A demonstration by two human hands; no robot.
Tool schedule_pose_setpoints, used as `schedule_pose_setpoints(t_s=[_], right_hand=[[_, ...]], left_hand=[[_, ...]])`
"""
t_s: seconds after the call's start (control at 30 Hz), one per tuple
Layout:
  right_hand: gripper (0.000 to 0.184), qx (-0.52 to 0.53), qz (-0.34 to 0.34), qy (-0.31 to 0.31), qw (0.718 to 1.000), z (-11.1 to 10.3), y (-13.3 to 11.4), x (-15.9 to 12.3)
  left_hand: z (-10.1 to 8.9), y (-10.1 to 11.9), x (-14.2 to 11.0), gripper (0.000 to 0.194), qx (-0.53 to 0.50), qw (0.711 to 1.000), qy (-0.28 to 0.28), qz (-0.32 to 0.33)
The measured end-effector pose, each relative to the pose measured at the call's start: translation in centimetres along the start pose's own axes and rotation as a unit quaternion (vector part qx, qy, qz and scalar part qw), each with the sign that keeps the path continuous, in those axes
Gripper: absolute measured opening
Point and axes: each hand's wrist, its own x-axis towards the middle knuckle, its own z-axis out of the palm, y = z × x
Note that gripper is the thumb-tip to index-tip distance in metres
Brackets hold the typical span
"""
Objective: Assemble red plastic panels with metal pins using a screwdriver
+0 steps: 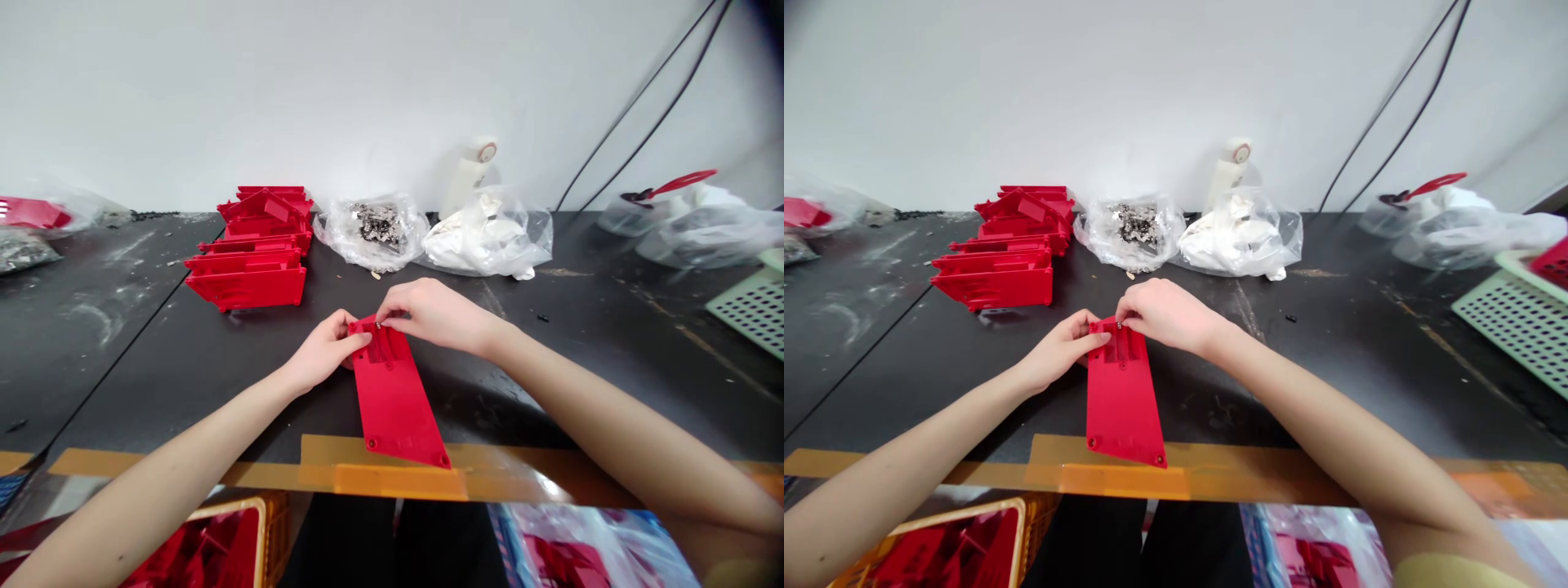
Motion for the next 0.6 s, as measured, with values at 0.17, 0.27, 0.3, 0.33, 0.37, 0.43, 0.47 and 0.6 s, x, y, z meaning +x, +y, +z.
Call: schedule_pose_setpoints(t_s=[0.17,0.27,0.3,0.33,0.37,0.43,0.47,0.6], right_hand=[[0.016,0.009,0.013,0.002,1.000,-0.1,0.1,-0.2],[0.020,0.020,0.019,-0.004,1.000,-0.1,0.2,-0.2],[0.021,0.030,0.020,-0.002,0.999,-0.1,0.2,-0.2],[0.020,0.049,0.021,-0.001,0.999,-0.3,0.2,-0.2],[0.018,0.073,0.024,0.003,0.997,-0.6,0.2,-0.2],[0.014,0.114,0.054,0.034,0.991,-1.7,0.8,-0.4],[0.016,0.116,0.086,0.066,0.987,-2.6,1.4,-0.6],[0.032,-0.030,0.331,0.195,0.923,-7.0,6.3,-2.5]], left_hand=[[0.0,-0.1,0.0,0.028,-0.002,1.000,-0.002,0.003],[0.0,0.0,0.0,0.028,0.000,1.000,-0.001,0.002],[0.0,0.0,0.0,0.028,0.001,1.000,-0.001,0.001],[0.0,0.0,0.0,0.028,0.002,1.000,0.000,0.000],[0.0,0.0,0.0,0.028,0.002,1.000,0.002,-0.001],[0.0,0.0,-0.1,0.029,0.004,1.000,0.004,-0.003],[0.0,0.0,-0.1,0.029,0.004,1.000,0.004,-0.005],[0.0,0.1,-0.1,0.033,0.005,1.000,0.002,-0.006]])
